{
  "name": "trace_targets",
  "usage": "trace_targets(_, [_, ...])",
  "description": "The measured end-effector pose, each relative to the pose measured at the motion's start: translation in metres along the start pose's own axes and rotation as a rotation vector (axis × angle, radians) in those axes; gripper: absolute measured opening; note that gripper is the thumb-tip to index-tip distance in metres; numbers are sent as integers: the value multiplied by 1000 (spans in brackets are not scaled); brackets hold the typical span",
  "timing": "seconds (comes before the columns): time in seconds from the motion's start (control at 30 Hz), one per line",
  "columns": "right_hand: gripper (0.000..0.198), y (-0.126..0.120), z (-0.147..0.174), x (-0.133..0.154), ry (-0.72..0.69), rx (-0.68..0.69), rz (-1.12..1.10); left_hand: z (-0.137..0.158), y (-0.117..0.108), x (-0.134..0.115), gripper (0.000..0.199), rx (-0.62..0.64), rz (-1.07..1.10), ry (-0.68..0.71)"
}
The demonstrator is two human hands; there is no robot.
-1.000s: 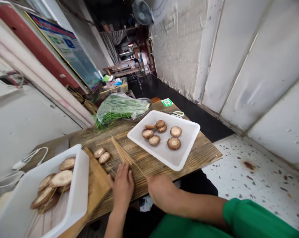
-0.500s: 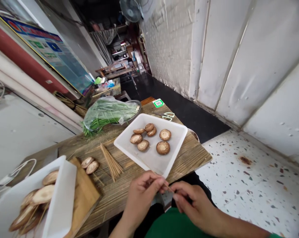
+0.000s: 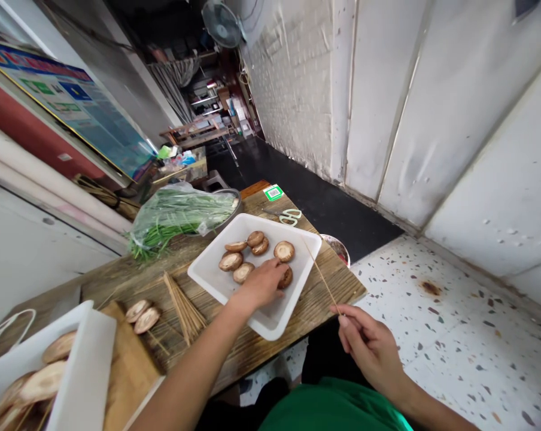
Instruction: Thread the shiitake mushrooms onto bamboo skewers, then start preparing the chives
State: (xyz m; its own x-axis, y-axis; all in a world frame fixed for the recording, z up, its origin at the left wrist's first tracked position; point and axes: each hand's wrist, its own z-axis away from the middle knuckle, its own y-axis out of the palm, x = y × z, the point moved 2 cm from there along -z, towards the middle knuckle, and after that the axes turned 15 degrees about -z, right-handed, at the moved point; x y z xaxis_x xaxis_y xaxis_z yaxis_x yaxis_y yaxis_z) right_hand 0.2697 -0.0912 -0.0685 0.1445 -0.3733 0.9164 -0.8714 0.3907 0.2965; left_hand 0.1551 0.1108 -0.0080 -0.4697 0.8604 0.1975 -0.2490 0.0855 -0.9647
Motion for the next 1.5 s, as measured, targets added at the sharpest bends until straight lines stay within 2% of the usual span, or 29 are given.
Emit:
trace_targets(0.27, [22,0,2,-3,-14,0,19,-11,5,-1,63,18,33,-88])
trace_targets(0.4, [23,3,3,-4,-9,-5,15,-11,4,0,55,9,140,-80])
trace_targets(0.5, [25,5,5,-3,-5,-2,18,-3,-8,6,52,-33,266,-79])
trace_targets(0.57, [26,8,6,-2,5,10,3,10,-20,14,52,-80,358,-85])
trace_targets(0.6, [27,10,7,-2,14,20,-9,19,-27,18,52,-109,477,-92])
trace_targets(0.63, [27,13,8,-2,29,37,-21,30,-33,23,53,-141,659,-98])
trace_targets(0.77, [24,29,8,5,35,129,-14,80,-44,33,57,-289,1646,-74])
trace_targets(0.83, [20,39,6,14,-64,172,55,104,-41,33,52,-378,1878,-81])
trace_targets(0.97, [13,60,4,40,-282,264,152,144,-27,31,40,-560,2090,-206])
trace_targets(1.1, [16,82,7,58,-368,388,128,178,-11,33,35,-622,2279,-360])
trace_targets(1.23, [15,101,11,64,-422,405,103,208,4,36,39,-718,2416,-402])
trace_targets(1.33, [14,114,13,60,-354,420,45,224,15,38,44,-811,2439,-484])
trace_targets(1.43, [15,129,15,53,-195,455,-74,235,24,40,41,-906,2420,-607])
trace_targets(1.5, [17,141,16,51,-94,533,-180,241,28,42,38,-948,2432,-638])
